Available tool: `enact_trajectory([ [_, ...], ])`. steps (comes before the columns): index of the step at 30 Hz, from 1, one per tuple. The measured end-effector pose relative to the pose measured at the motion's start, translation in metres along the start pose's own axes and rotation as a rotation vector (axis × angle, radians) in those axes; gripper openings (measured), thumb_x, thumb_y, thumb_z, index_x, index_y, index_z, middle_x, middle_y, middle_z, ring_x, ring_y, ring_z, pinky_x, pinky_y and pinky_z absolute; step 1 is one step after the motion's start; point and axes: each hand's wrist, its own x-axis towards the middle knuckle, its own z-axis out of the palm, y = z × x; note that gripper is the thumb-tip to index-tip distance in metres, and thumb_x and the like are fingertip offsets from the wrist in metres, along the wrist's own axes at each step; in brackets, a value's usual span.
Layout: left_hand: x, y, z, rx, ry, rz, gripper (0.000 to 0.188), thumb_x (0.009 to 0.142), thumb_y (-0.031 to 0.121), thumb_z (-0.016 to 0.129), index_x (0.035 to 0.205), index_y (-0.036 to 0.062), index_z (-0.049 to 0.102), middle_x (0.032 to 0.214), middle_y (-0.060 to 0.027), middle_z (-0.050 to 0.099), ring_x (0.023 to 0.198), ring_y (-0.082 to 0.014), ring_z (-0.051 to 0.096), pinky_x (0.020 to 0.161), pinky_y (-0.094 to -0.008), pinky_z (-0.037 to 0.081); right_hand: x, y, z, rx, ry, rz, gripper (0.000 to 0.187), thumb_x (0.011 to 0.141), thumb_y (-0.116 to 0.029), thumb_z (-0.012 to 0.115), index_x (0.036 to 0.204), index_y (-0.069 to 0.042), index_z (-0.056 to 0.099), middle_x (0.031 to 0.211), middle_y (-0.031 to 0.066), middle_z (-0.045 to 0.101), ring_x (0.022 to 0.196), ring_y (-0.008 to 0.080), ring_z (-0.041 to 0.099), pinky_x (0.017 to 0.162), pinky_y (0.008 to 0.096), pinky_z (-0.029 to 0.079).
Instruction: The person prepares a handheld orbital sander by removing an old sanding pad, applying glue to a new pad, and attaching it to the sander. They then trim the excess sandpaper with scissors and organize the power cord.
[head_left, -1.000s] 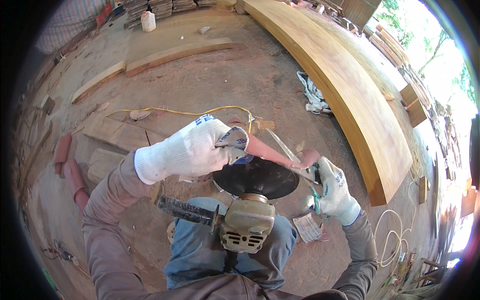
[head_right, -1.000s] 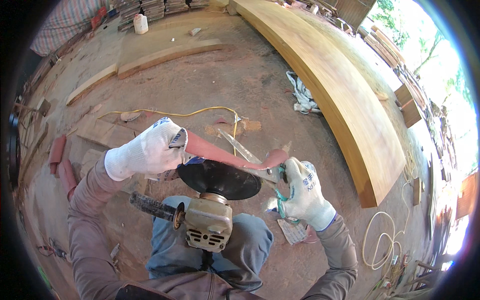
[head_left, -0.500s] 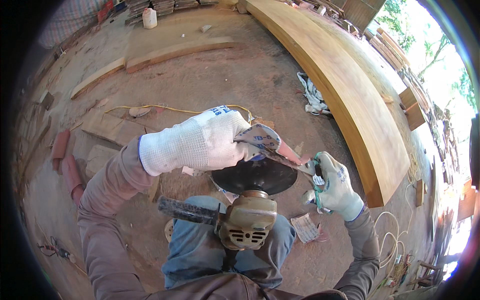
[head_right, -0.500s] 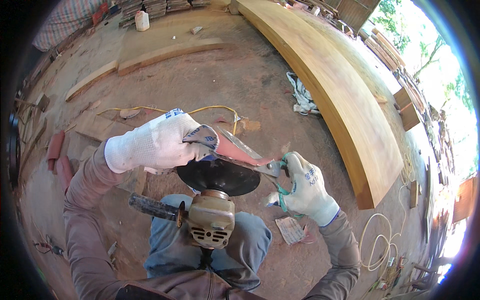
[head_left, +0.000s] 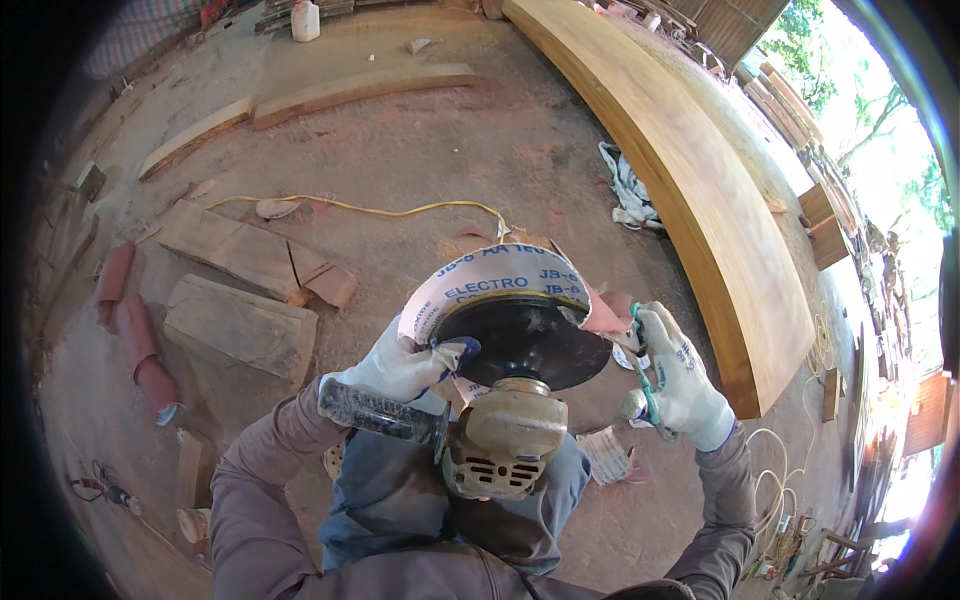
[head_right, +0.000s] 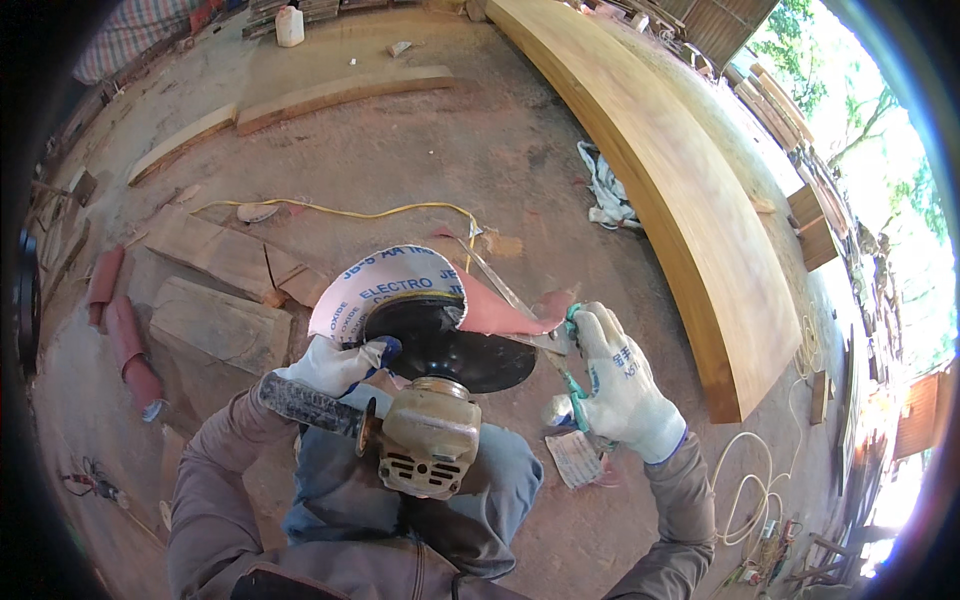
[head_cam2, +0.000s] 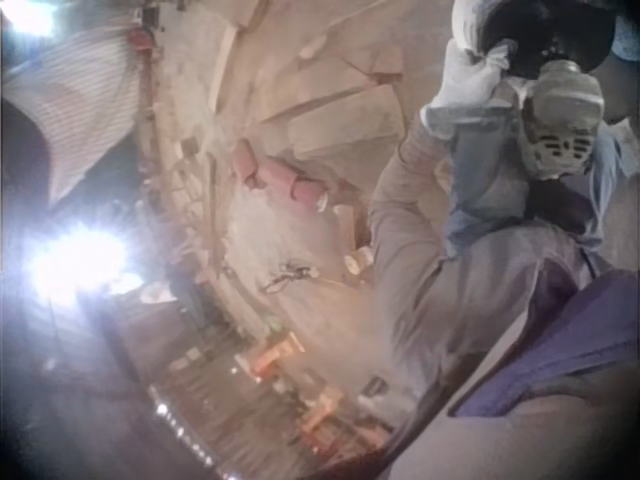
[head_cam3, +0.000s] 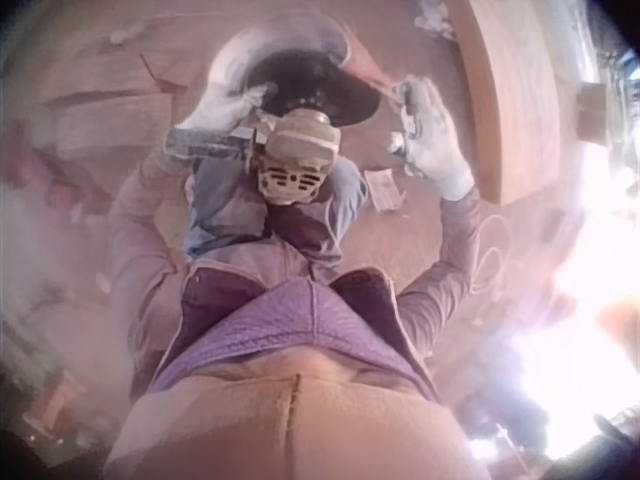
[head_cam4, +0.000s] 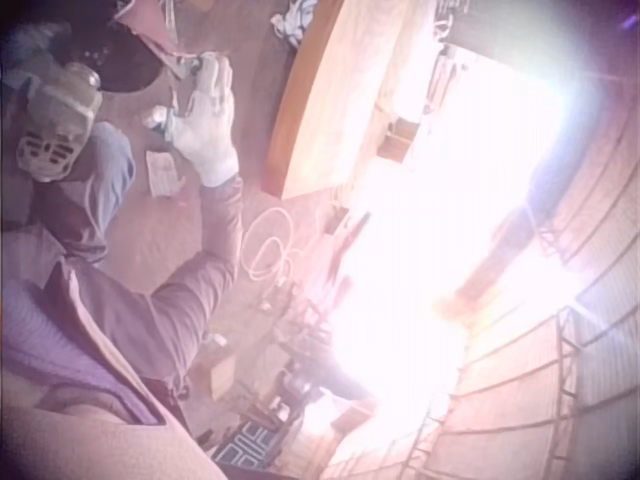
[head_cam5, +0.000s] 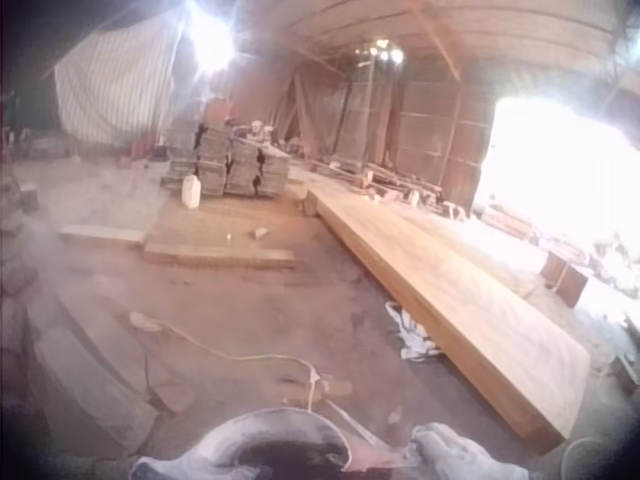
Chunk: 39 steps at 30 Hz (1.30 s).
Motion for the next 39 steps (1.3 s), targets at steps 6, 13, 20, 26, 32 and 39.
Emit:
enact_trajectory([
  [6, 0.001, 0.019, 0.006, 0.136, -0.003, 0.029, 0.038, 0.099, 0.004, 0.062, 0.135, -0.0032, 0.058, 0.118, -0.0126, 0.072, 0.106, -0.0138, 0.063, 0.094, -0.0339, 0.054, -0.005, 0.002, -0.009, 0.081, -0.161, 0.141, 0.096, 0.078, -0.086, 0.064, 0.111, 0.003, 0.054, 0.096, 0.0173, 0.053, 0.081, 0.0345, 0.054, 0.075, 0.0417, 0.047],
  [13, 0.009, 0.024, 0.002, 0.208, -0.065, 0.126, 0.028, 0.101, 0.012, 0.066, 0.126, -0.0018, 0.067, 0.106, -0.0098, 0.076, 0.096, -0.0099, 0.063, 0.085, -0.0324, 0.055, -0.008, -0.002, -0.018, 0.049, -0.173, 0.197, 0.093, 0.077, -0.084, 0.067, 0.109, 0.003, 0.054, 0.091, 0.0148, 0.05, 0.075, 0.0303, 0.051, 0.069, 0.0392, 0.044],
  [20, 0.013, 0.026, -0.006, 0.267, -0.148, 0.199, 0.033, 0.102, 0.012, 0.065, 0.131, -0.0023, 0.063, 0.11, -0.0105, 0.075, 0.097, -0.0093, 0.063, 0.086, -0.0316, 0.054, 0.01, -0.003, -0.012, -0.04, -0.036, -0.017, 0.084, 0.077, -0.075, 0.074, 0.11, 0.001, 0.056, 0.089, 0.0132, 0.054, 0.074, 0.0313, 0.056, 0.067, 0.0391, 0.047],
  [26, 0.017, 0.044, -0.016, 0.358, -0.294, 0.143, 0.036, 0.101, 0.014, 0.065, 0.134, -0.0015, 0.062, 0.106, -0.0103, 0.076, 0.093, -0.0092, 0.064, 0.084, -0.0309, 0.054, 0.0, -0.009, -0.022, -0.047, -0.108, 0.065, 0.062, 0.075, -0.045, 0.086, 0.107, 0.0, 0.057, 0.089, 0.0133, 0.055, 0.076, 0.0318, 0.059, 0.069, 0.041, 0.049],
  [32, 0.03, 0.062, -0.011, 0.487, -0.354, 0.141, 0.037, 0.101, 0.014, 0.065, 0.136, 0.0002, 0.061, 0.09, -0.0072, 0.075, 0.075, -0.0121, 0.066, 0.073, -0.032, 0.055, 0.009, -0.01, -0.015, -0.184, 0.068, -0.086, 0.055, 0.07, -0.036, 0.087, 0.102, -0.003, 0.057, 0.088, 0.0123, 0.056, 0.071, 0.0313, 0.059, 0.065, 0.0401, 0.05],
  [39, 0.024, 0.074, -0.01, 0.392, -0.356, 0.037, 0.034, 0.101, 0.009, 0.064, 0.133, -0.0001, 0.062, 0.079, -0.0076, 0.071, 0.063, -0.0092, 0.067, 0.058, -0.0278, 0.053, 0.0, -0.01, -0.019, -0.097, -0.06, 0.042, 0.068, 0.07, -0.052, 0.086, 0.107, -0.002, 0.057, 0.09, 0.0126, 0.054, 0.07, 0.032, 0.058, 0.064, 0.0398, 0.048],
])
